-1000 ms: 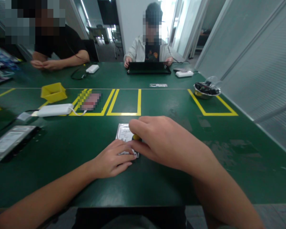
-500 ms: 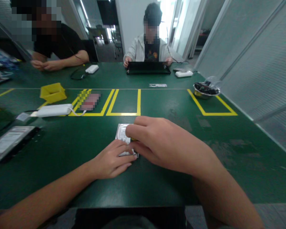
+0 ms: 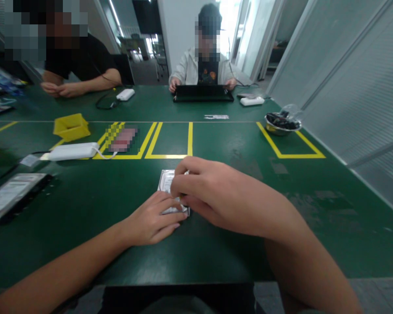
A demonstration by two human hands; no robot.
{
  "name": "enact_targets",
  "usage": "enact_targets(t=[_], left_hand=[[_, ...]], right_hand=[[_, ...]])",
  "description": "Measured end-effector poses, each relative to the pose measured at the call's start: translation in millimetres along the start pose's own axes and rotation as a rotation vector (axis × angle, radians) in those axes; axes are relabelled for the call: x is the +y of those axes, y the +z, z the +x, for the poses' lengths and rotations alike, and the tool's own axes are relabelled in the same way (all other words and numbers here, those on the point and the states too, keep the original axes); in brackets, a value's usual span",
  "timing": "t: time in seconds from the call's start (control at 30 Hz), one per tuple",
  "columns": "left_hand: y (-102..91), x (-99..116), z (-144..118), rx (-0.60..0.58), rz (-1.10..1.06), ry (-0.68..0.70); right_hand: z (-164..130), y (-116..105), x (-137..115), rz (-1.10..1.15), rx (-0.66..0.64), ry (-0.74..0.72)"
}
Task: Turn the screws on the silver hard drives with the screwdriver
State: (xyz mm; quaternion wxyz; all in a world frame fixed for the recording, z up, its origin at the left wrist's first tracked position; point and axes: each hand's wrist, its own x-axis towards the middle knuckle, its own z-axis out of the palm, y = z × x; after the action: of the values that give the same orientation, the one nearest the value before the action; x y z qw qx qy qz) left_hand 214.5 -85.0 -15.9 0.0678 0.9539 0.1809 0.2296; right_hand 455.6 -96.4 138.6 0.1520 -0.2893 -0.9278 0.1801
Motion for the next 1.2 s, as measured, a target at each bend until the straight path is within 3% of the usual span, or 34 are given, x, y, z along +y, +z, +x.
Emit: enact_targets(t=[0.33,1.2], left_hand=[[0.7,-1.1,-0.8,-0.025,-0.016,-0.009],[0.7,-0.9,-0.6,-0.026,-0.030,-0.017]], right_hand=[[1.4,0.9,4.4,-0.015,0.049,-0.009],[-1.5,-3.0,4.4,0.042,-0.025,0.011]])
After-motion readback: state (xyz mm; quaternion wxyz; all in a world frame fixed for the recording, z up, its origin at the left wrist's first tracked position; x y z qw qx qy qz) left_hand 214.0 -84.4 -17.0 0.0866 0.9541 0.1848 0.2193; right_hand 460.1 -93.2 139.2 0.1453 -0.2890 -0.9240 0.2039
